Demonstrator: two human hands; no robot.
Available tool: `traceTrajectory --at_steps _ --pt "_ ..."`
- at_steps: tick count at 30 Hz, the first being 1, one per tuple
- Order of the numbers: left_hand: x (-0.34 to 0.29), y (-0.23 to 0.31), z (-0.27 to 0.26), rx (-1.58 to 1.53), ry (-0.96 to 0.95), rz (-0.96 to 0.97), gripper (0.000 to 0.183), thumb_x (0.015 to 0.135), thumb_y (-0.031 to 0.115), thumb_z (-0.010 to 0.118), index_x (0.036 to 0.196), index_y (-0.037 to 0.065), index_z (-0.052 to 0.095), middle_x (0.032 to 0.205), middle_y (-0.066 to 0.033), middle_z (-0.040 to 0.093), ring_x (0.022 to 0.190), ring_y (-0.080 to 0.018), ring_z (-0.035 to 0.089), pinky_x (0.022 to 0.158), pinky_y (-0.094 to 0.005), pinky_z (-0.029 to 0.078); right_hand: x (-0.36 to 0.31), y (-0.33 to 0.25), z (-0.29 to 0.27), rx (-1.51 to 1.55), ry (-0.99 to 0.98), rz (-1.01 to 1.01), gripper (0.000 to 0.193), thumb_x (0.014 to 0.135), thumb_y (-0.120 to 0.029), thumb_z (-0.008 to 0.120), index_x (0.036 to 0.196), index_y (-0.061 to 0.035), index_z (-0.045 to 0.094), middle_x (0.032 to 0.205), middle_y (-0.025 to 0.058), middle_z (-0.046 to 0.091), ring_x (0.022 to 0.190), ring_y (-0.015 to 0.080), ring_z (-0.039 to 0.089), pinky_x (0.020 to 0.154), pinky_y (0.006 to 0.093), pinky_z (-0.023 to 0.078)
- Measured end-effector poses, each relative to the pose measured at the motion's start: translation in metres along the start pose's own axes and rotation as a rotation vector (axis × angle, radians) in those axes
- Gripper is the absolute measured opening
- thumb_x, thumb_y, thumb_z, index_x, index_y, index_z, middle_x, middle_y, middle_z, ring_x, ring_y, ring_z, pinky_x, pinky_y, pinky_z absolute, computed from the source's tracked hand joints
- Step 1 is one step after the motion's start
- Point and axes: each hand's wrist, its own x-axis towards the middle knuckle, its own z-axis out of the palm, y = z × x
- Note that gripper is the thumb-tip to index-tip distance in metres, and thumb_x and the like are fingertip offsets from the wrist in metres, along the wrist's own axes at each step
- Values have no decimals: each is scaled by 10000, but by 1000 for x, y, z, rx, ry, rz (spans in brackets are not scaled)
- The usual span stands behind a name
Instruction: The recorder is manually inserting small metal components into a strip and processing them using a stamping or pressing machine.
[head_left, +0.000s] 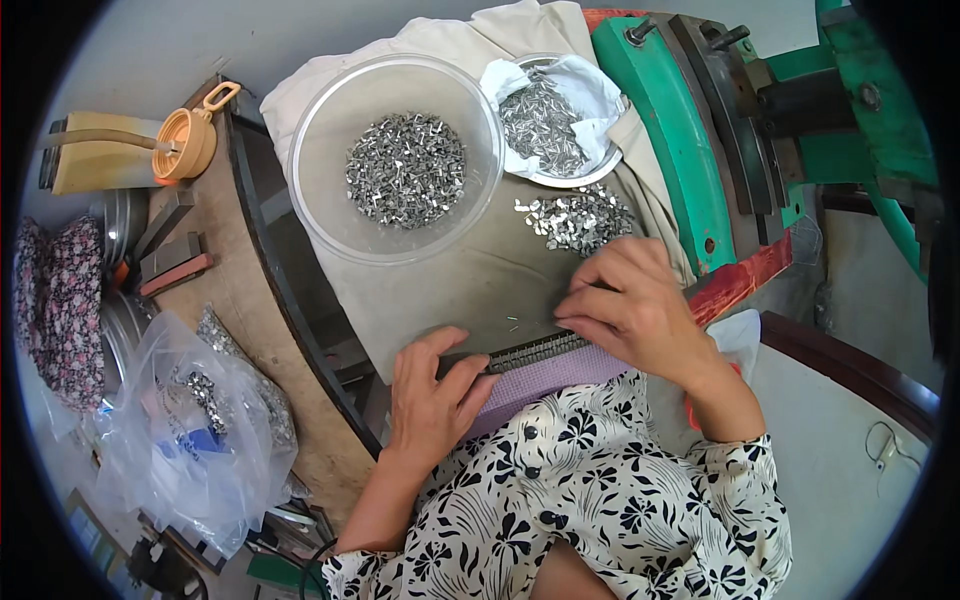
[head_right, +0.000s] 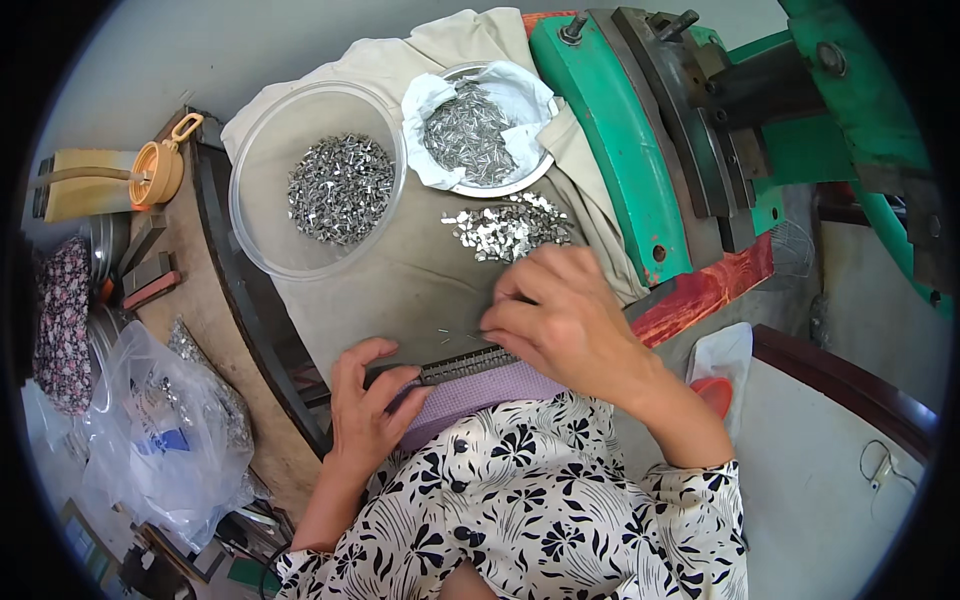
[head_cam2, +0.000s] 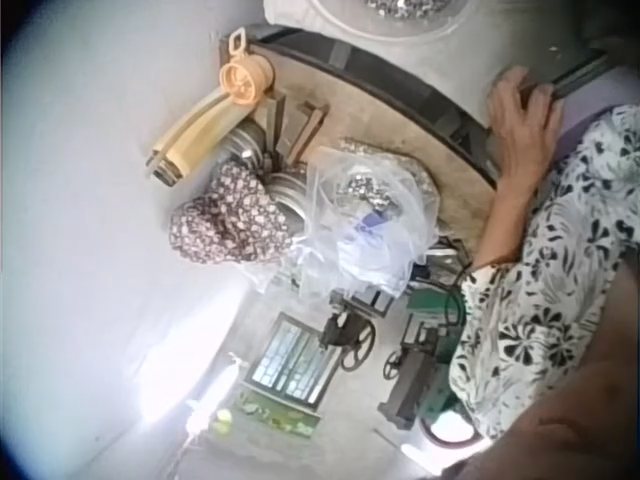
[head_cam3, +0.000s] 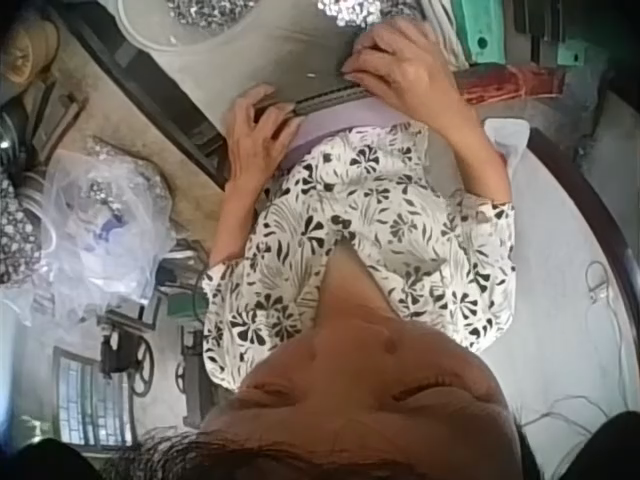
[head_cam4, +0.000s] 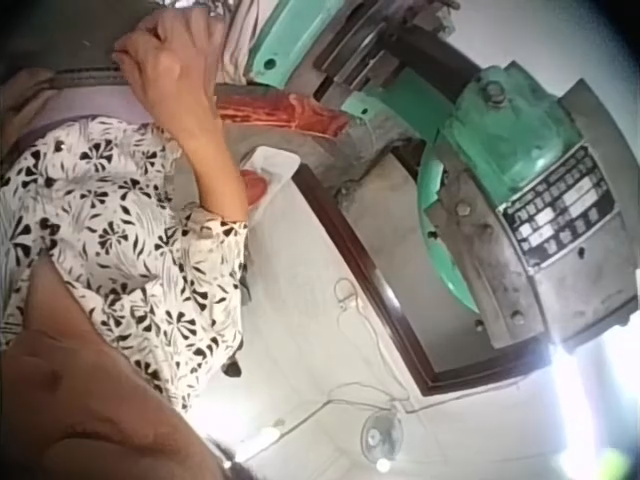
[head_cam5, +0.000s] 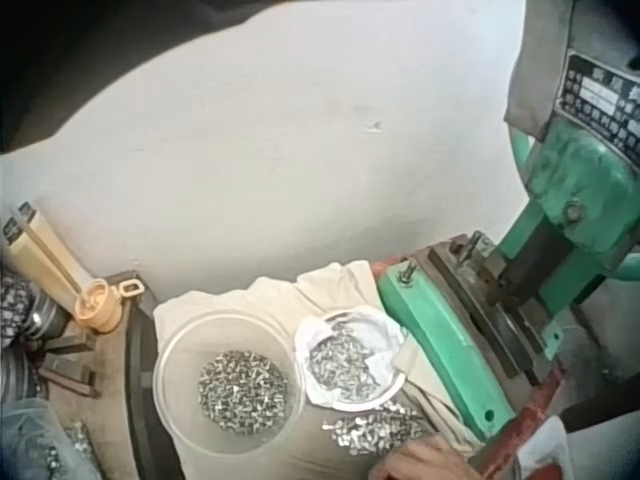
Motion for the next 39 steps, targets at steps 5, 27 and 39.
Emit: traceTrajectory --at_steps 5,27,39 --pt "0 5 -1 10 -20 -16 331 671 112 855 960 67 699 1156 -146 592 1033 -327 577 842 -410 473 21 -3 21 98 -125 -130 186 686 -160 792 863 -157 737 863 -16 569 842 170 582 749 335 408" --pt "10 5 3 86 0 20 315 687 172 837 974 126 714 1140 -80 608 969 -276 569 826 -397 421 -46 12 -7 795 4 691 59 877 1 705 922 28 679 839 31 689 732 46 617 639 188 482" --pt "9 8 4 74 -4 -21 327 644 134 851 937 67 721 1110 -139 597 1022 -312 569 888 -415 436 -43 9 2 402 -66 377 117 800 -67 785 910 -39 759 890 62 657 750 193 653 637 299 512"
